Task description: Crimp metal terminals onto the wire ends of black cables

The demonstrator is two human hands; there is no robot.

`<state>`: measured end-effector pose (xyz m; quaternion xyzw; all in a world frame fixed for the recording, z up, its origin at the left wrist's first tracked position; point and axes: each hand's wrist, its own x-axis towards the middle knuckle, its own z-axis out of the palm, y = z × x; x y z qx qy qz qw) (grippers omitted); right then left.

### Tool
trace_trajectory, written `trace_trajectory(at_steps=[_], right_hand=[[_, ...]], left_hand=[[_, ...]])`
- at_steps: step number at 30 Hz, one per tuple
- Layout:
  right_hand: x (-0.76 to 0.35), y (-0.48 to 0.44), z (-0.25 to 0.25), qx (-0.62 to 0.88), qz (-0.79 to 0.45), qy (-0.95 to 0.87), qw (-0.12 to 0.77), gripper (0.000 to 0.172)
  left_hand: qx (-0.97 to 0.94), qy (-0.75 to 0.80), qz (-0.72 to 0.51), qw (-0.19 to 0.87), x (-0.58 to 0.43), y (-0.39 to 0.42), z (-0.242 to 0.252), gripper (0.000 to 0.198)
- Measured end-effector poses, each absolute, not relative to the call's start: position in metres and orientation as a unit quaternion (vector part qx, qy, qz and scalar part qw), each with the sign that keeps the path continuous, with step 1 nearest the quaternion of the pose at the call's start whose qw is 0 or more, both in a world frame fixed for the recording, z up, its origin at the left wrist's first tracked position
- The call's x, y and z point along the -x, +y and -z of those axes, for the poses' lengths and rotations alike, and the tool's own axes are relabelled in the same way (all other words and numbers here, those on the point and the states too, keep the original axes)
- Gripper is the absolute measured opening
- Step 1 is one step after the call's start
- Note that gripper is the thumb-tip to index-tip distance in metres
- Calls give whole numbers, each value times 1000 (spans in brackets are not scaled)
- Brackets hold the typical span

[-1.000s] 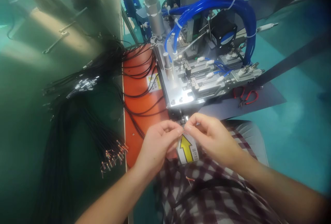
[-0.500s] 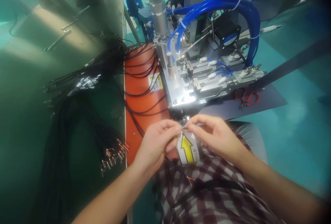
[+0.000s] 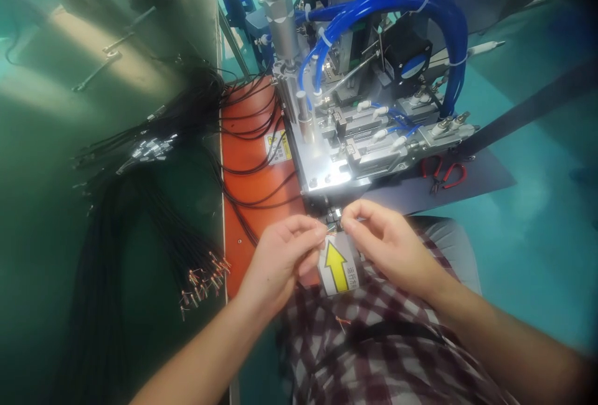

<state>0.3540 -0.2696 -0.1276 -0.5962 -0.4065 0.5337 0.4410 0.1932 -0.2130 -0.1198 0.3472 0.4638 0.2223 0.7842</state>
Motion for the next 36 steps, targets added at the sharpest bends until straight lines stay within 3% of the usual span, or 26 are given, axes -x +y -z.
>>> trace_trajectory(at_steps=[13, 19, 26, 29, 36], right_hand=[[-345, -272, 126, 599, -576, -340, 439, 22], [-340, -276, 129, 621, -474, -430, 451, 14], [-347, -273, 127, 593, -219, -646, 428, 12], [-353, -270, 123, 585, -298, -632, 413, 12], [-365, -254, 111, 486, -682, -401, 373, 17]], left_hand=[[-319, 421, -252, 811, -191, -212, 122, 5], [-318, 423, -248, 811, -190, -213, 122, 6], [-340, 435, -235, 800, -190, -215, 122, 15], [-337, 423, -234, 808, -190, -216, 120, 16], [-343, 348, -236, 840, -184, -209, 120, 11]])
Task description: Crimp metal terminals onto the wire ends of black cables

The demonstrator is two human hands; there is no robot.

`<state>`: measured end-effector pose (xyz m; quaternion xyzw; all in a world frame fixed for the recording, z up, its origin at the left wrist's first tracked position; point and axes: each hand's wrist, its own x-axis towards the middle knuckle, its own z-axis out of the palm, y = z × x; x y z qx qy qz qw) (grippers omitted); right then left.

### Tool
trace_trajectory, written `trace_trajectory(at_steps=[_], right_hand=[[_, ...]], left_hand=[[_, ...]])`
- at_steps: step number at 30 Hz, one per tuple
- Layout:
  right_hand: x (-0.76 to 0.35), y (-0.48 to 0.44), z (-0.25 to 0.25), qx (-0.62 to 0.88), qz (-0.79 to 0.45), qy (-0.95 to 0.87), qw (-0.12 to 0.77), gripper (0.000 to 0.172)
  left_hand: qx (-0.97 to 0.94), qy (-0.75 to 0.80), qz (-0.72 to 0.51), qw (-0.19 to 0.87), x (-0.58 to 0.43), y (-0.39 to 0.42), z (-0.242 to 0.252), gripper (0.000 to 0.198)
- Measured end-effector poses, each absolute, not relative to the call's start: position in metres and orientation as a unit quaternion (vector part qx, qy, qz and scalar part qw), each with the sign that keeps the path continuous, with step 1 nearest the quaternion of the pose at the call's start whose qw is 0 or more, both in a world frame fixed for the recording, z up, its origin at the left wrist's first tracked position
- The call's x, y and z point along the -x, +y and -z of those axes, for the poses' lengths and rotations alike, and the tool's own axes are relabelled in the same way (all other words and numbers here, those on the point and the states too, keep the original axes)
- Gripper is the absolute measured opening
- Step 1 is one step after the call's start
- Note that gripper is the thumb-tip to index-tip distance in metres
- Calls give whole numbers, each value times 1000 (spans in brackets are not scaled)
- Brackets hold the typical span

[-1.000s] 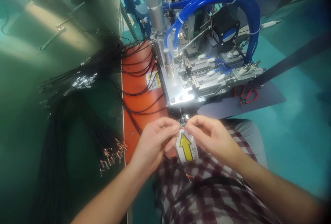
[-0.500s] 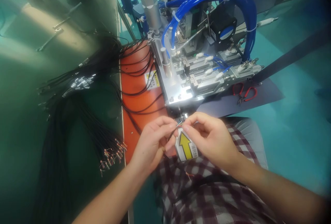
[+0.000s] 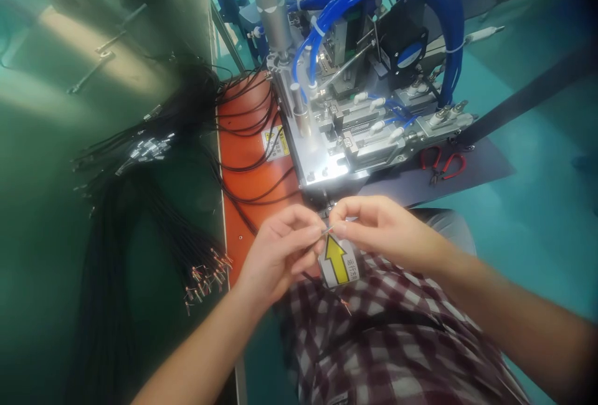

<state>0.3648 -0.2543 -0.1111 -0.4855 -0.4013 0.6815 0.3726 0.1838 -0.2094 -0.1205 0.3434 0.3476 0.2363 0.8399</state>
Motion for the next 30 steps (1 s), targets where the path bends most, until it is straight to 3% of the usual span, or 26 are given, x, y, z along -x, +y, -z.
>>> trace_trajectory(at_steps=[4, 7, 14, 19, 26, 30], right_hand=[[-366, -246, 114, 372, -790, -345, 345, 23], [-359, -249, 115, 367, -800, -298, 370, 26], [-335, -262, 120, 512, -575, -422, 479, 12], [-317, -270, 131, 591, -394, -498, 497, 16], [-311, -278, 128, 611, -470, -418, 481, 20], [-316, -281, 125, 642, -375, -485, 460, 19]], left_hand=[[-325, 286, -230, 872, -179, -204, 123, 9], [-291, 271, -228, 889, -179, -203, 123, 6], [-232, 294, -244, 894, -183, -201, 122, 7], [-259, 393, -288, 834, -189, -211, 121, 13], [-333, 456, -282, 776, -192, -224, 121, 19], [-350, 471, -275, 762, -191, -226, 123, 21]])
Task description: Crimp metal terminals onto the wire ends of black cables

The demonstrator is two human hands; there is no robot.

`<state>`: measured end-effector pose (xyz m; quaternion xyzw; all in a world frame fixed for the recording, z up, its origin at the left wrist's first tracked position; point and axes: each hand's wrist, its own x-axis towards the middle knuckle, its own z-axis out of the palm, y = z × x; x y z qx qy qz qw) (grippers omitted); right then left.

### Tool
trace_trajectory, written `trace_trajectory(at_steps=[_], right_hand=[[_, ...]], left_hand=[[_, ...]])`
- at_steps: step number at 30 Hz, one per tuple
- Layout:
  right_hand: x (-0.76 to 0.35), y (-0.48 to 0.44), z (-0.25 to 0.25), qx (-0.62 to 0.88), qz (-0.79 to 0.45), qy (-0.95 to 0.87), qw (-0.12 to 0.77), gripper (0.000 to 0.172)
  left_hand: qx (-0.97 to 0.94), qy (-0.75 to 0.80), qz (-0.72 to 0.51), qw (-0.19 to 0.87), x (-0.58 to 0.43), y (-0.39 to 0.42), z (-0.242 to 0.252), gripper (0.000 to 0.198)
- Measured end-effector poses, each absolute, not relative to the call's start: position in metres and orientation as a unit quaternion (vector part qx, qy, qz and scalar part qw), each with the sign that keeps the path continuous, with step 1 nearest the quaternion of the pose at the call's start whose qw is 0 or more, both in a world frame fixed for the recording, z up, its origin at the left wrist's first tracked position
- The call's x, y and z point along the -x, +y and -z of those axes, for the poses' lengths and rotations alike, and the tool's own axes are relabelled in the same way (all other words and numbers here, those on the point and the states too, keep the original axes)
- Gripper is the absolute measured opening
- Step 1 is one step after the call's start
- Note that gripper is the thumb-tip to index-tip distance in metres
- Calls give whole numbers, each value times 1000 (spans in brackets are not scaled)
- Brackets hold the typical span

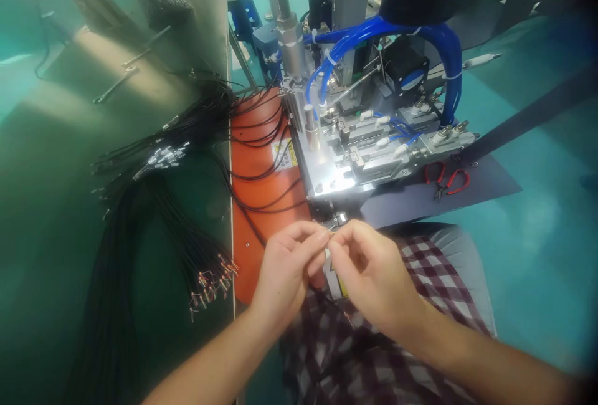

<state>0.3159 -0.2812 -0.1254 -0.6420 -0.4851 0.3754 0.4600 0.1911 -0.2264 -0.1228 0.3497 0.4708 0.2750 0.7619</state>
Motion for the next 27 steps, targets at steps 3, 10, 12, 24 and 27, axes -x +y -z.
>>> trace_trajectory(at_steps=[3, 10, 12, 24, 27], right_hand=[[-325, -282, 128, 648, -337, -527, 434, 16], [-338, -278, 132, 639, -467, -430, 434, 16], [-336, -278, 133, 634, -473, -426, 439, 17], [-343, -270, 130, 637, -520, -392, 413, 20], [-341, -270, 127, 632, -495, -435, 408, 17]], left_hand=[[-362, 483, -275, 748, -192, -228, 123, 22], [-359, 486, -248, 757, -195, -226, 122, 22], [-361, 481, -251, 758, -195, -226, 122, 21], [-392, 494, -238, 739, -192, -225, 124, 18], [-438, 494, -222, 717, -192, -227, 122, 19]])
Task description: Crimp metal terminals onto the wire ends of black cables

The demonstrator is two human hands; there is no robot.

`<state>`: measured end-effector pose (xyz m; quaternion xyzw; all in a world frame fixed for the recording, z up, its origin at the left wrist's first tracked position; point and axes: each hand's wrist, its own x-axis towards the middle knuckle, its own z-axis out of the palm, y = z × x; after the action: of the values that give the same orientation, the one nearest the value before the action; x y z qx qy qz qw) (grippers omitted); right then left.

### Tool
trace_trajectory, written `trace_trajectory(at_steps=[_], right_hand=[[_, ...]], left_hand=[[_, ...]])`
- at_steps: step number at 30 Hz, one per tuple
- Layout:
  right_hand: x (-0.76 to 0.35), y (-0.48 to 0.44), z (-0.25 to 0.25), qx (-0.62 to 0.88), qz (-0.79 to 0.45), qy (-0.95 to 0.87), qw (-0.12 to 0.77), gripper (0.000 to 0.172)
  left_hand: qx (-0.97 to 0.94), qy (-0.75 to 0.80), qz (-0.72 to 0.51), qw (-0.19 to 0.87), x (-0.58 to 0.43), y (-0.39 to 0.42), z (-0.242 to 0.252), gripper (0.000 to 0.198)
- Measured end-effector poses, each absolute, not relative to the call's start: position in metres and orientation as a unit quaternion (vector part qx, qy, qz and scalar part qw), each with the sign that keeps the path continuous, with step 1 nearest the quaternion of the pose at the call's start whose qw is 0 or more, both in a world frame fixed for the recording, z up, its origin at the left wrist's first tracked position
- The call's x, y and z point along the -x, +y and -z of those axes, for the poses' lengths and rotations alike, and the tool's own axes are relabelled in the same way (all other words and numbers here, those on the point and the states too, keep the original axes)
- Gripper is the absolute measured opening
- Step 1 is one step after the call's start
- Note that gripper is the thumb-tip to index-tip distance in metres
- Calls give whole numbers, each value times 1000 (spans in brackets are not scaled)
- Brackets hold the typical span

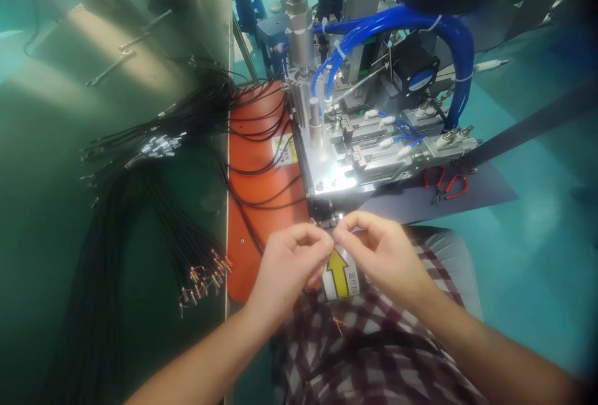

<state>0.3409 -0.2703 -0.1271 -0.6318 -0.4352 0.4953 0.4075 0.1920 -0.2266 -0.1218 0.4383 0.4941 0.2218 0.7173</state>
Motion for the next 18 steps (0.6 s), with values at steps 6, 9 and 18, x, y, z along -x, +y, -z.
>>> trace_trajectory(at_steps=[6, 9, 18], right_hand=[[-341, -269, 130, 632, -384, -513, 436, 16], [-348, -266, 134, 619, -511, -420, 423, 20], [-359, -263, 135, 629, -525, -405, 405, 18]], left_hand=[[-618, 482, -289, 551, -195, -228, 120, 9], [-589, 482, -265, 592, -198, -222, 121, 13], [-529, 501, -238, 643, -206, -210, 116, 13]])
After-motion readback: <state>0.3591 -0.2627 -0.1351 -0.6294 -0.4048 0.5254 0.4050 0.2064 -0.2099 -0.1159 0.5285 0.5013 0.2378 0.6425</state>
